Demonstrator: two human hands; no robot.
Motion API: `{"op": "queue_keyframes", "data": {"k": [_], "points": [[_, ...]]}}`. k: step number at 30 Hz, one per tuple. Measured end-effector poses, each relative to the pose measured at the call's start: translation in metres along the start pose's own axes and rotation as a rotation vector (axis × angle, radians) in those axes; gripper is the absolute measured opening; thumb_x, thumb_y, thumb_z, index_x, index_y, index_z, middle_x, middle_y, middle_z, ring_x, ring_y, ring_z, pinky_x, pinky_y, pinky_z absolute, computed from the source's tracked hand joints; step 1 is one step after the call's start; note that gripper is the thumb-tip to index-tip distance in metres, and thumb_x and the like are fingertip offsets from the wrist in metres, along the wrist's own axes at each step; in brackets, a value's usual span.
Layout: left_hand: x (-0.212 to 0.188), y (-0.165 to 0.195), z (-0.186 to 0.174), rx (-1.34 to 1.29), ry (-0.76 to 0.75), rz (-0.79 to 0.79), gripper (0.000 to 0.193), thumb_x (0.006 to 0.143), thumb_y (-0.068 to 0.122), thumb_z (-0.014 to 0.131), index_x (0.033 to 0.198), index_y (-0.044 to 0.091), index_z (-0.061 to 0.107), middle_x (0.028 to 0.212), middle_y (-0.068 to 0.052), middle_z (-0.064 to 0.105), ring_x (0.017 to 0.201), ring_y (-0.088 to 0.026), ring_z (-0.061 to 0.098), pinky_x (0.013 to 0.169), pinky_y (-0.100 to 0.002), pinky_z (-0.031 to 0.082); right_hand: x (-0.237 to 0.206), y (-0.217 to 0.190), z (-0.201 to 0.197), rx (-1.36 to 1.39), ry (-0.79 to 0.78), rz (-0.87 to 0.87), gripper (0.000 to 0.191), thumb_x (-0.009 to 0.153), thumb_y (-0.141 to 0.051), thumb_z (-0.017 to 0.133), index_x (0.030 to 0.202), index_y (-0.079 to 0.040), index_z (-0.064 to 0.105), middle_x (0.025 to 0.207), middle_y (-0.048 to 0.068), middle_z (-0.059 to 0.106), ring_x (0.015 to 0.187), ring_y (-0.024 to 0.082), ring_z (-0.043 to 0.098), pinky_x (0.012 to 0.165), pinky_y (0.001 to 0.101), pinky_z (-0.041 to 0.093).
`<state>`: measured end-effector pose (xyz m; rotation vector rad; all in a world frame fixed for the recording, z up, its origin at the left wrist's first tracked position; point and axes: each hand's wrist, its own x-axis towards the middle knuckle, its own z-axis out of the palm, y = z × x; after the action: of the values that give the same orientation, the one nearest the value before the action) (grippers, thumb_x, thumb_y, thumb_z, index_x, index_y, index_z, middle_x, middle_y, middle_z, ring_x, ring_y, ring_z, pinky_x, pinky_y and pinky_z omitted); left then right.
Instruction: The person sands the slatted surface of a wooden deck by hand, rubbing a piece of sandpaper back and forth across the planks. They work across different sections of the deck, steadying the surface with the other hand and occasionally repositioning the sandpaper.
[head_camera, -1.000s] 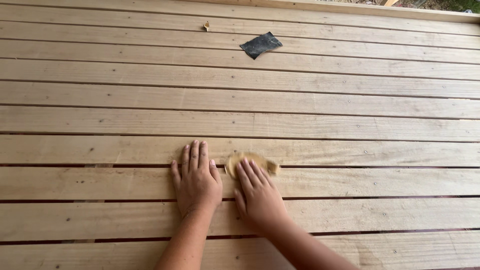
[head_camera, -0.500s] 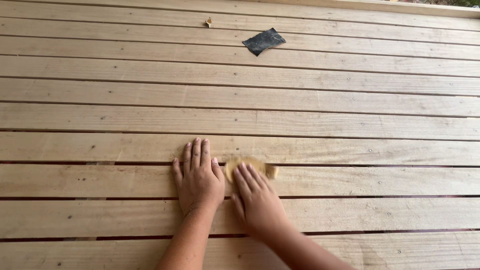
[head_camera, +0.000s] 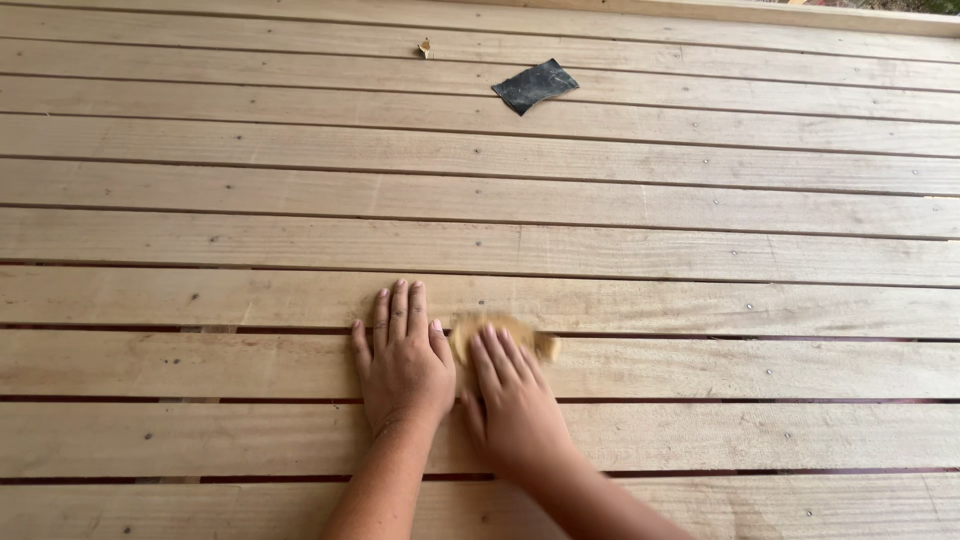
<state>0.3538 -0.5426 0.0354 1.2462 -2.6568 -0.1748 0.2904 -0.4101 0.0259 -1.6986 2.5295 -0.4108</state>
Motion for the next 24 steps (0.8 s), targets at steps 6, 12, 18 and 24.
{"op": "queue_keyframes", "data": {"k": [6, 12, 18, 24], "points": [[0.0, 0.001, -0.001, -0.018, 0.018, 0.002, 0.057, 0.099, 0.036, 0.035, 0.153, 0.018, 0.036, 0.161, 0.0, 0.033, 0.149, -0.018, 0.025, 0.12, -0.049, 0.013, 0.013, 0.026, 0.015, 0.01, -0.032, 0.034, 0.063, 0.106, -0.038, 0.033, 0.155, 0.002, 0.028, 0.163, 0.019, 0.027, 0.152, 0.031, 0.017, 0.123, 0.0455, 0.011], [-0.002, -0.002, 0.002, -0.021, 0.017, 0.006, 0.056, 0.1, 0.035, 0.036, 0.154, 0.018, 0.036, 0.161, 0.0, 0.035, 0.149, -0.018, 0.026, 0.121, -0.05, 0.014, 0.071, 0.049, 0.012, 0.092, -0.016, 0.215, 0.063, 0.105, -0.041, 0.036, 0.155, -0.002, 0.032, 0.164, 0.015, 0.029, 0.156, 0.028, 0.02, 0.127, 0.041, 0.015], [0.001, 0.0, 0.001, -0.004, 0.012, 0.001, 0.057, 0.1, 0.036, 0.034, 0.154, 0.02, 0.034, 0.161, 0.002, 0.033, 0.148, -0.017, 0.025, 0.121, -0.049, 0.013, -0.037, 0.005, -0.042, -0.008, -0.099, 0.07, 0.072, 0.102, -0.045, 0.037, 0.152, 0.006, 0.026, 0.159, 0.022, 0.023, 0.155, 0.035, 0.015, 0.123, 0.0484, 0.01], [0.0, -0.005, 0.007, -0.027, 0.023, 0.009, 0.057, 0.1, 0.037, 0.036, 0.154, 0.018, 0.037, 0.162, 0.001, 0.033, 0.15, -0.018, 0.027, 0.122, -0.049, 0.014, -0.041, 0.051, -0.049, 0.765, -0.369, 0.514, 0.066, 0.097, -0.033, 0.047, 0.16, -0.024, 0.03, 0.158, 0.004, 0.047, 0.147, 0.019, 0.042, 0.126, 0.0346, 0.031]]}}
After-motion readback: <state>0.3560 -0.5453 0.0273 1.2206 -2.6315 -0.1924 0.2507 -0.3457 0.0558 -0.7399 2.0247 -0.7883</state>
